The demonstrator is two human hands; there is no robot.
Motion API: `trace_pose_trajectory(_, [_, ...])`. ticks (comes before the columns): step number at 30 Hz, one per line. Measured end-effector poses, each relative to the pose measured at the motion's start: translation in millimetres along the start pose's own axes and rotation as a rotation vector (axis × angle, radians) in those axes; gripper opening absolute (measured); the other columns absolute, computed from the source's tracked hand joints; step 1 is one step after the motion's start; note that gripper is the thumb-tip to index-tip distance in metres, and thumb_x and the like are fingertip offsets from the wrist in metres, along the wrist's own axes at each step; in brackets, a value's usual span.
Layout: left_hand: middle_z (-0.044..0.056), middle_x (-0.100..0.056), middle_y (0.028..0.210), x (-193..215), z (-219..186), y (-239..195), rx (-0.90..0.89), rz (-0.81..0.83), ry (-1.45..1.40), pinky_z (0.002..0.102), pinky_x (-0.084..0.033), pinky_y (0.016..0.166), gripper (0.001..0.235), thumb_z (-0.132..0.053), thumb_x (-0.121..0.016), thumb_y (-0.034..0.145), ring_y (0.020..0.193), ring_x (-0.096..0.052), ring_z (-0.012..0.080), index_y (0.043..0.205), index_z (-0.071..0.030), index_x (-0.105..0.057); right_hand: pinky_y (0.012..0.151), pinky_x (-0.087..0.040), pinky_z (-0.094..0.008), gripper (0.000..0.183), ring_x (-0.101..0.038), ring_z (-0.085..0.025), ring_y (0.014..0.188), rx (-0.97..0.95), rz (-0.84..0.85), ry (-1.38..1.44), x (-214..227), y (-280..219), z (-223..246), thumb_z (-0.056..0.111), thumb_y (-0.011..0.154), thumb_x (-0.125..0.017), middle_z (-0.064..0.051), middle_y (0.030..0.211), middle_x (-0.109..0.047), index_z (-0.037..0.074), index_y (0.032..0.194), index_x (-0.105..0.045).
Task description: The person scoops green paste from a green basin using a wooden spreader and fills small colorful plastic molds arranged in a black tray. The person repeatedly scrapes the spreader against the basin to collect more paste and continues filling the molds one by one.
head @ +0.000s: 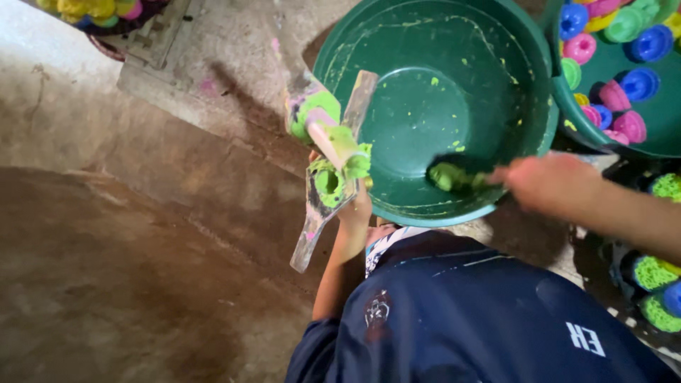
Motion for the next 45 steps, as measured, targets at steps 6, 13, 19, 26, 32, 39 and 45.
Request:
trace_pose_trajectory(6, [0.020, -0.071, 0.105, 24.3, -14.6, 23.5, 0.060, -0.074, -0.118, 0.045, -0.056, 0.087, 0.024, 0.006, -0.059, 0.098, 0.094, -0.070, 0.0349, 0.121, 0.006, -0.067, 0.065, -0.062, -0.038, 0.022, -0.078, -0.025, 0.083, -0.186, -0.456, -0.185, 26.5, 6.2, -20.5, 0.017, 0.098, -0.054, -0.007, 0.100, -0.074, 0.009, 0.110, -0.071])
trace_pose_trajectory(13, [0.018, -0.059, 0.139, 44.4, -15.9, 62.6, 0.475, -0.110, -0.689, 0.041, -0.046, 0.109, 0.045, -0.003, -0.065, 0.101, 0.127, -0.059, 0.0304, 0.142, 0.004, -0.049, 0.076, -0.061, -0.040, 0.035, -0.075, -0.028, 0.092, -0.030, -0.143, 0.048, 6.0, 10.5, -35.6, 0.029, 0.096, -0.055, -0.005, 0.101, -0.074, 0.027, 0.127, -0.070])
trace_pose_trajectory(19, [0.013, -0.058, 0.146, 104.0, -49.8, 126.9, 0.090, -0.146, -0.213, 0.040, -0.048, 0.109, 0.069, -0.023, -0.082, 0.086, 0.127, -0.061, 0.0281, 0.145, -0.004, -0.052, 0.068, -0.055, -0.038, 0.043, -0.063, -0.021, 0.076, 0.191, -0.101, 0.697, 26.0, -20.1, -86.8, 0.041, 0.098, -0.057, -0.010, 0.087, -0.072, 0.024, 0.136, -0.070])
trace_pose_trajectory(26, [0.008, -0.060, 0.140, 90.6, -91.1, 162.4, -0.103, 0.303, -0.363, 0.033, -0.060, 0.087, 0.085, -0.029, -0.085, 0.078, 0.107, -0.071, 0.0264, 0.154, -0.019, -0.047, 0.076, -0.047, -0.049, 0.040, -0.060, -0.028, 0.085, 0.649, -0.195, 0.888, 94.4, -54.4, -59.5, 0.031, 0.110, -0.052, -0.011, 0.097, -0.066, 0.008, 0.131, -0.077])
trace_pose_trajectory(32, [0.006, -0.067, 0.126, 45.0, -91.0, 155.7, -0.089, 0.477, -0.374, 0.034, -0.057, 0.090, 0.082, -0.037, -0.089, 0.079, 0.108, -0.070, 0.0295, 0.150, -0.019, -0.052, 0.082, -0.058, -0.040, 0.032, -0.072, -0.026, 0.099, 0.046, -0.211, -0.073, 115.2, -52.3, 10.3, 0.047, 0.102, -0.053, -0.005, 0.102, -0.072, 0.021, 0.115, -0.065])
trace_pose_trajectory(39, [0.010, -0.067, 0.131, 19.8, -55.7, 116.4, 0.254, 0.656, -0.676, 0.034, -0.053, 0.103, 0.072, -0.034, -0.086, 0.078, 0.121, -0.067, 0.0226, 0.138, -0.007, -0.055, 0.047, -0.054, -0.032, 0.031, -0.070, -0.017, 0.066, 0.310, -0.910, -0.493, 145.0, -133.1, 71.7, 0.020, 0.083, -0.059, 0.000, 0.085, -0.069, 0.016, 0.112, -0.067])
trace_pose_trajectory(45, [0.011, -0.065, 0.138, 51.9, -57.3, 155.5, 0.084, 0.455, -0.668, 0.034, -0.051, 0.107, 0.057, -0.023, -0.075, 0.093, 0.126, -0.065, 0.0221, 0.144, -0.005, -0.055, 0.044, -0.050, -0.036, 0.030, -0.068, -0.019, 0.056, 0.156, -0.938, -0.065, 175.6, -160.5, 10.1, 0.026, 0.088, -0.059, 0.004, 0.078, -0.070, 0.026, 0.117, -0.070])
Point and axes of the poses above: each hand's wrist, its own y-axis towards the middle knuckle, its own x-axis out of the back of the hand, z = x × y, the point moved 7 cm from there along y, towards the middle knuckle
